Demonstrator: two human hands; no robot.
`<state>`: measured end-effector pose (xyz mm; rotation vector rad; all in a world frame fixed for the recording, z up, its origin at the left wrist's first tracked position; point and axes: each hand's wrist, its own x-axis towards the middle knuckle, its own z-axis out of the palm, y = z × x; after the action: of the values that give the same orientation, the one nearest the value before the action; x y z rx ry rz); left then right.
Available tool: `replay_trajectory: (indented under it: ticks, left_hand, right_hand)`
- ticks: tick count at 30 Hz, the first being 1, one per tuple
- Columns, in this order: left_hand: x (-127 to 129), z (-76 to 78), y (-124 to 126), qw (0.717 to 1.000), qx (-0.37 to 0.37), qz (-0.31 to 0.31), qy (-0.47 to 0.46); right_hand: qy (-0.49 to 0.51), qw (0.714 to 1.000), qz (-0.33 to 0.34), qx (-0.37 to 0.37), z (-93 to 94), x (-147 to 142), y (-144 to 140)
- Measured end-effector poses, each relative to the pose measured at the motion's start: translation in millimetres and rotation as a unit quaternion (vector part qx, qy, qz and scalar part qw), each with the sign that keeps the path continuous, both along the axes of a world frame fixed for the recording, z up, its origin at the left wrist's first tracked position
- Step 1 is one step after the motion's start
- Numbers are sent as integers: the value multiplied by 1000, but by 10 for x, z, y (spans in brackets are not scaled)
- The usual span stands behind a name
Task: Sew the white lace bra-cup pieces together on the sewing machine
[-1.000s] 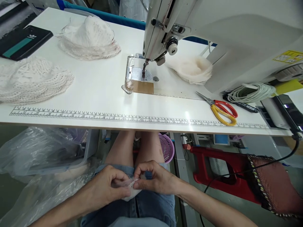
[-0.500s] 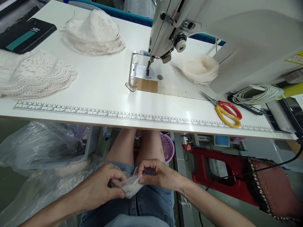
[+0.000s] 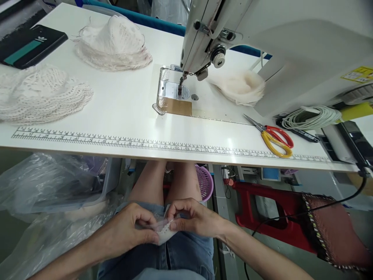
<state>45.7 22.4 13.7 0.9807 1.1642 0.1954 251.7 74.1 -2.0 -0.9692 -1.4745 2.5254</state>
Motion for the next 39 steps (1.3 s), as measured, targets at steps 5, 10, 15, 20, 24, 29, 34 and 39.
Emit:
replay_trajectory:
  ticks: [5, 10, 15, 20, 24, 29, 34, 39]
  left_hand:
    - [-11, 13, 3, 1000, -1, -1, 21]
    - [-5, 41, 7, 999, 0, -6, 37]
    - [-8, -16, -14, 999, 2, -17, 46]
    - [-38, -70, -50, 998, 3, -26, 48]
    - [-40, -18, -37, 997, 15, -41, 60]
    - [34, 86, 14, 995, 36, -53, 75]
    - [91, 62, 5, 995, 34, -40, 86]
    - [96, -3, -57, 993, 53, -36, 95]
  right_hand:
    - [5, 1000, 3, -12, -26, 5, -9]
    - [4, 1000, 16, 7, -20, 4, -1]
    - [-6, 998, 18, 62, -12, 8, 3]
    - [-28, 996, 19, 84, -18, 12, -8]
    - [-25, 996, 22, 86, 24, 0, -12]
    - [-28, 992, 43, 113, 76, -21, -21]
    - [-18, 986, 55, 159, 46, 6, -36]
    - [-21, 980, 60, 191, 23, 1, -48]
